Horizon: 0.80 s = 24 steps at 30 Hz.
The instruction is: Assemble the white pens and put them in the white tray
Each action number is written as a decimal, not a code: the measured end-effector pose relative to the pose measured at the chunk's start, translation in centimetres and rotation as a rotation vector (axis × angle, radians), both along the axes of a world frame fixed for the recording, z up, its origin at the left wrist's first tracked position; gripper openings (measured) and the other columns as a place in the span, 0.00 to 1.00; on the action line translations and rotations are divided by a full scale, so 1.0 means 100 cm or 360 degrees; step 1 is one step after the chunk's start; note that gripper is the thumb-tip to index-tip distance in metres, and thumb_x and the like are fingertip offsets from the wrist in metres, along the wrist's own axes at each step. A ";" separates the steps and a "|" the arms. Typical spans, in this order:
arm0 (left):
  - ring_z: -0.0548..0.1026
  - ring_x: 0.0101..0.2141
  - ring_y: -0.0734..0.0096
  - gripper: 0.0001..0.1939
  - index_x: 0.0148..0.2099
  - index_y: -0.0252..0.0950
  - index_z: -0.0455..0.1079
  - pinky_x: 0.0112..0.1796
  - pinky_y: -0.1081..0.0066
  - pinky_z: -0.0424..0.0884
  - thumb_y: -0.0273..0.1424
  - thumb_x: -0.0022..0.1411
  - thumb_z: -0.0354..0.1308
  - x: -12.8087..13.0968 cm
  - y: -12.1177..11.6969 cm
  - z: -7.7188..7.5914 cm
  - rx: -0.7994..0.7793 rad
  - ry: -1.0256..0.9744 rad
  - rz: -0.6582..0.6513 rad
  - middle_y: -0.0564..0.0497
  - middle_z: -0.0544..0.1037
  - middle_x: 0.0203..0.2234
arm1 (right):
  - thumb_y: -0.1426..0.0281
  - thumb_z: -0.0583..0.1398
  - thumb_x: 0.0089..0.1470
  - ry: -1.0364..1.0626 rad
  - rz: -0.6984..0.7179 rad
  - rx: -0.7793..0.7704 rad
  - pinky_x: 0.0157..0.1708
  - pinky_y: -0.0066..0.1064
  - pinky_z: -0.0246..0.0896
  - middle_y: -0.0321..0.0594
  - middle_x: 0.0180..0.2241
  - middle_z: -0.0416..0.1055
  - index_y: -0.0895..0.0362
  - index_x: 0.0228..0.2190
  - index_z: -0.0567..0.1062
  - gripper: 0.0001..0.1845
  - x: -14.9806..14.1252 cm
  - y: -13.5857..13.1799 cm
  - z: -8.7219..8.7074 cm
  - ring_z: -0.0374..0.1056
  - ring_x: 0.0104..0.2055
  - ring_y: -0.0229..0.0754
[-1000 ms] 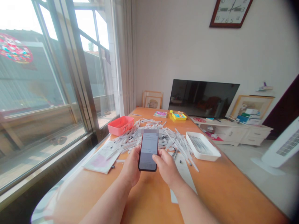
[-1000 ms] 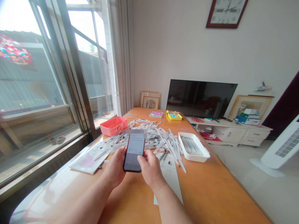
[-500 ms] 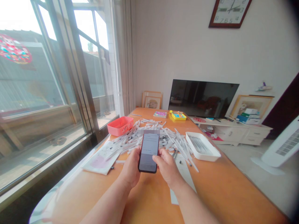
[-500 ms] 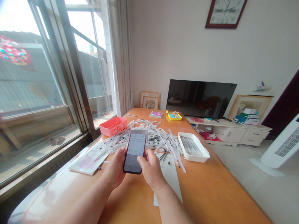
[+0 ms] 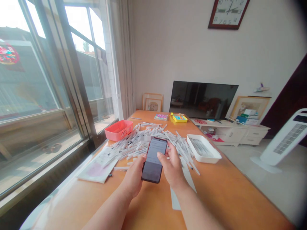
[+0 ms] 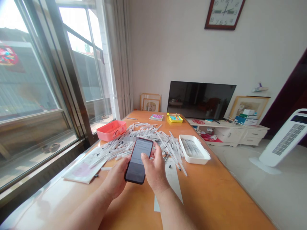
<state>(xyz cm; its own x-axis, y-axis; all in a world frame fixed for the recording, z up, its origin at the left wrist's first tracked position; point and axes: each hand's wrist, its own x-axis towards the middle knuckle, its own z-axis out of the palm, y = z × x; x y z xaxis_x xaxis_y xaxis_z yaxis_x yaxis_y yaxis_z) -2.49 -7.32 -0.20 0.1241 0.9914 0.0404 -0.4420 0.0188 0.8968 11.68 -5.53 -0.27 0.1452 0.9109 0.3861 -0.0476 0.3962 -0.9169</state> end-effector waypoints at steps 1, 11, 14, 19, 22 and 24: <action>0.77 0.45 0.50 0.16 0.47 0.39 0.78 0.44 0.59 0.71 0.40 0.61 0.58 0.001 -0.001 0.000 0.0036 0.0049 0.0038 0.45 0.82 0.41 | 0.61 0.63 0.54 0.0017 -0.0033 -0.0001 0.50 0.42 0.66 0.46 0.48 0.75 0.55 0.62 0.58 0.38 0.001 0.000 0.001 0.72 0.48 0.48; 0.65 0.60 0.54 0.13 0.46 0.41 0.79 0.61 0.64 0.55 0.39 0.61 0.62 0.010 -0.007 -0.002 0.0172 0.0509 0.0333 0.47 0.77 0.53 | 0.58 0.65 0.51 0.0006 -0.0201 -0.0049 0.50 0.43 0.67 0.48 0.52 0.74 0.53 0.68 0.50 0.49 0.008 -0.006 0.005 0.71 0.53 0.53; 0.66 0.59 0.55 0.13 0.46 0.41 0.79 0.61 0.64 0.54 0.39 0.61 0.61 0.014 -0.010 0.002 0.0176 0.0565 0.0328 0.47 0.77 0.52 | 0.58 0.65 0.51 -0.0015 -0.0218 -0.0045 0.49 0.43 0.68 0.48 0.51 0.74 0.53 0.68 0.50 0.50 0.008 -0.005 0.004 0.72 0.52 0.53; 0.69 0.57 0.55 0.15 0.48 0.40 0.78 0.60 0.64 0.57 0.39 0.63 0.58 0.019 -0.013 0.009 0.0315 0.0619 0.0237 0.48 0.78 0.51 | 0.58 0.65 0.51 -0.0048 -0.0245 -0.0022 0.47 0.43 0.69 0.46 0.49 0.76 0.52 0.68 0.50 0.50 0.009 -0.004 0.001 0.72 0.51 0.54; 0.69 0.56 0.55 0.15 0.48 0.41 0.78 0.59 0.64 0.58 0.40 0.64 0.58 0.019 -0.013 0.008 0.0299 0.0627 0.0254 0.48 0.79 0.50 | 0.57 0.66 0.51 -0.0001 -0.0199 -0.0061 0.50 0.42 0.68 0.47 0.51 0.74 0.53 0.68 0.49 0.51 0.008 -0.003 0.001 0.71 0.53 0.53; 0.69 0.57 0.55 0.14 0.47 0.41 0.78 0.59 0.64 0.57 0.40 0.63 0.59 0.016 -0.012 0.006 0.0251 0.0622 0.0302 0.48 0.78 0.51 | 0.57 0.65 0.52 0.0087 -0.0122 -0.0095 0.53 0.43 0.67 0.49 0.54 0.72 0.55 0.68 0.47 0.51 0.007 -0.001 0.002 0.69 0.56 0.52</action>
<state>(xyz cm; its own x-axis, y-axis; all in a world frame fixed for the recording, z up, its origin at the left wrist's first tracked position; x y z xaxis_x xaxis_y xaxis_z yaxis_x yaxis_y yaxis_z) -0.89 -8.51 0.35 -0.0229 0.9837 0.1786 -0.0528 -0.1796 0.9823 12.34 -5.65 -0.07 0.2350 0.9174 0.3213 -0.0698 0.3456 -0.9358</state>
